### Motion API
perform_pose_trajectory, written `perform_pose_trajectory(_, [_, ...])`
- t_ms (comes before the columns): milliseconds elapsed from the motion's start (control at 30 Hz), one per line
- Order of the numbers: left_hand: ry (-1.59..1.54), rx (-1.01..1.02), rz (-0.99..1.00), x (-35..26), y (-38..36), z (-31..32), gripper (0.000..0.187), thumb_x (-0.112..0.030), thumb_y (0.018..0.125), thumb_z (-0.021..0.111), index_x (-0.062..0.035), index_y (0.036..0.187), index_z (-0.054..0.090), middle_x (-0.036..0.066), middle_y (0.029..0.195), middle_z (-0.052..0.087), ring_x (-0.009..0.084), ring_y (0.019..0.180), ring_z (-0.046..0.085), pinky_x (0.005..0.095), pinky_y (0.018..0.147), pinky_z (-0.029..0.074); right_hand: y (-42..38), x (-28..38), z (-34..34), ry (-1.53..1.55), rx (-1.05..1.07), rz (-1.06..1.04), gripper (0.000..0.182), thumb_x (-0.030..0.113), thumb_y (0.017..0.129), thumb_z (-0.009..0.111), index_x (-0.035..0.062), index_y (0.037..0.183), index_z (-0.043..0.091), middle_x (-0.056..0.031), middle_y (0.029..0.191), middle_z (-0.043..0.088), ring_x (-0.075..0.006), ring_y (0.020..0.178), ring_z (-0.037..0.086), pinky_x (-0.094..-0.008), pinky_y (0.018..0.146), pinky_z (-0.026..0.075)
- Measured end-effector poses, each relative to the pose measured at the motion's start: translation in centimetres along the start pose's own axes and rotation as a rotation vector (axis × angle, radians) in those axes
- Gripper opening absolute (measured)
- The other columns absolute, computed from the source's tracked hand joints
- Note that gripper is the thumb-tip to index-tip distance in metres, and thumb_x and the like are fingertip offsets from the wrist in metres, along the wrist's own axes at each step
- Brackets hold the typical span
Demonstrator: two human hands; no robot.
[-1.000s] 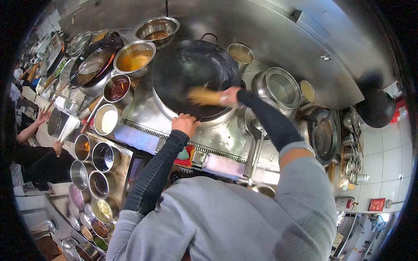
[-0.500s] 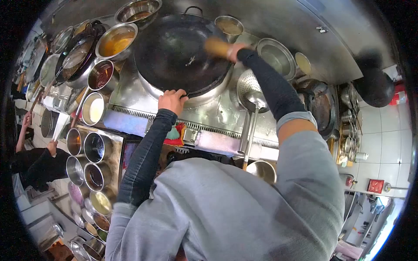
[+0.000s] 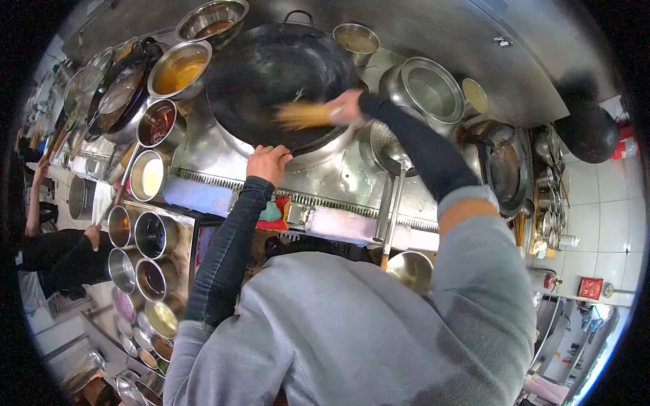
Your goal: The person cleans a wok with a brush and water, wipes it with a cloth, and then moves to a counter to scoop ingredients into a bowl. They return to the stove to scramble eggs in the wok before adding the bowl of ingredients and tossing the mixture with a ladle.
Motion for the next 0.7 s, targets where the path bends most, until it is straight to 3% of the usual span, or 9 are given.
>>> perform_pose_trajectory(67, [-0.011,-0.006,-0.001,0.3,0.2,0.3,0.013,-0.027,0.075,0.064,-0.0150,0.077,0.062,0.004,0.070,0.058,0.0252,0.075,0.055,0.0400,0.063,0.044,0.8,-3.2,-4.4,-0.399,-0.082,0.100,0.044,0.042,0.076,0.058,0.0214,0.116,0.058,-0.0149,0.097,0.064,-0.0305,0.089,0.062,-0.0357,0.078,0.048])
perform_pose_trajectory(133, [-0.003,-0.026,0.013,0.4,0.3,0.4,0.013,-0.027,0.075,0.064,-0.0150,0.077,0.062,0.004,0.069,0.058,0.0253,0.074,0.055,0.0397,0.062,0.044,0.3,-2.1,-7.8,-0.241,-0.897,0.640,0.034,0.036,0.076,0.057,0.0148,0.102,0.065,-0.0119,0.093,0.066,-0.0280,0.086,0.063,-0.0374,0.078,0.049])
perform_pose_trajectory(200, [0.003,-0.025,0.035,0.1,-0.2,0.2,0.013,-0.027,0.075,0.064,-0.0150,0.077,0.062,0.004,0.068,0.057,0.0254,0.074,0.055,0.0394,0.062,0.044,7.6,-6.5,-4.0,-0.080,-0.745,0.624,0.033,0.032,0.074,0.057,0.0096,0.097,0.065,-0.0151,0.098,0.064,-0.0308,0.089,0.063,-0.0400,0.076,0.050])
perform_pose_trajectory(233, [0.014,-0.032,0.042,-0.2,-0.1,-0.2,0.013,-0.025,0.075,0.065,-0.0126,0.076,0.062,0.006,0.068,0.058,0.0267,0.071,0.054,0.0392,0.063,0.044,3.6,3.8,-2.4,-0.235,-0.388,0.699,0.028,0.029,0.073,0.057,0.0119,0.093,0.068,-0.0148,0.099,0.064,-0.0283,0.092,0.063,-0.0417,0.075,0.051])
perform_pose_trajectory(433, [-0.007,-0.030,0.036,-0.1,-0.1,-0.1,0.014,-0.025,0.075,0.065,-0.0110,0.076,0.064,0.008,0.069,0.060,0.0285,0.071,0.054,0.0405,0.064,0.044,2.4,4.8,4.8,0.088,-0.126,-0.071,0.050,0.040,0.076,0.060,0.0216,0.123,0.054,-0.0137,0.101,0.064,-0.0245,0.090,0.061,-0.0309,0.083,0.045])
perform_pose_trajectory(500, [0.003,-0.050,0.021,-0.1,0.1,-0.2,0.013,-0.029,0.075,0.064,-0.0153,0.076,0.064,0.004,0.068,0.058,0.0252,0.075,0.055,0.0404,0.064,0.044,0.5,-0.5,-1.5,-0.328,-0.055,0.228,0.040,0.040,0.077,0.060,0.0181,0.110,0.062,-0.0119,0.102,0.064,-0.0234,0.091,0.062,-0.0325,0.079,0.047])
perform_pose_trajectory(600, [-0.007,-0.066,0.015,-0.3,-0.4,-0.9,0.011,-0.025,0.076,0.063,-0.0163,0.083,0.067,0.002,0.078,0.059,0.0236,0.082,0.055,0.0407,0.070,0.043,-2.6,-4.4,-8.6,-0.224,-0.806,0.894,0.039,0.035,0.081,0.049,0.0082,0.108,0.060,-0.0184,0.109,0.060,-0.0293,0.099,0.060,-0.0401,0.085,0.046])
perform_pose_trajectory(667, [-0.035,0.058,0.008,-0.1,-1.2,-1.4,0.028,-0.024,0.077,0.063,-0.0181,0.104,0.063,0.005,0.101,0.057,0.0243,0.100,0.051,0.0442,0.080,0.041,-6.1,-6.6,-8.9,-0.171,-1.434,0.288,0.049,0.035,0.083,0.054,0.0044,0.122,0.050,-0.0178,0.105,0.061,-0.0307,0.091,0.062,-0.0412,0.076,0.051])
perform_pose_trajectory(700, [-0.032,0.051,0.004,-0.3,-1.5,-1.9,0.028,-0.024,0.077,0.063,-0.0181,0.104,0.063,0.005,0.101,0.057,0.0243,0.100,0.051,0.0442,0.080,0.041,-8.9,-1.2,-7.6,0.715,-1.354,0.181,0.050,0.023,0.083,0.058,0.0036,0.127,0.044,-0.0142,0.095,0.062,-0.0228,0.076,0.061,-0.0346,0.058,0.053])
Point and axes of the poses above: each hand's wrist, its own y-axis towards the middle knuckle, its own z-axis out of the palm, x = y × z, the point moved 1 cm from there along y, towards the middle knuckle
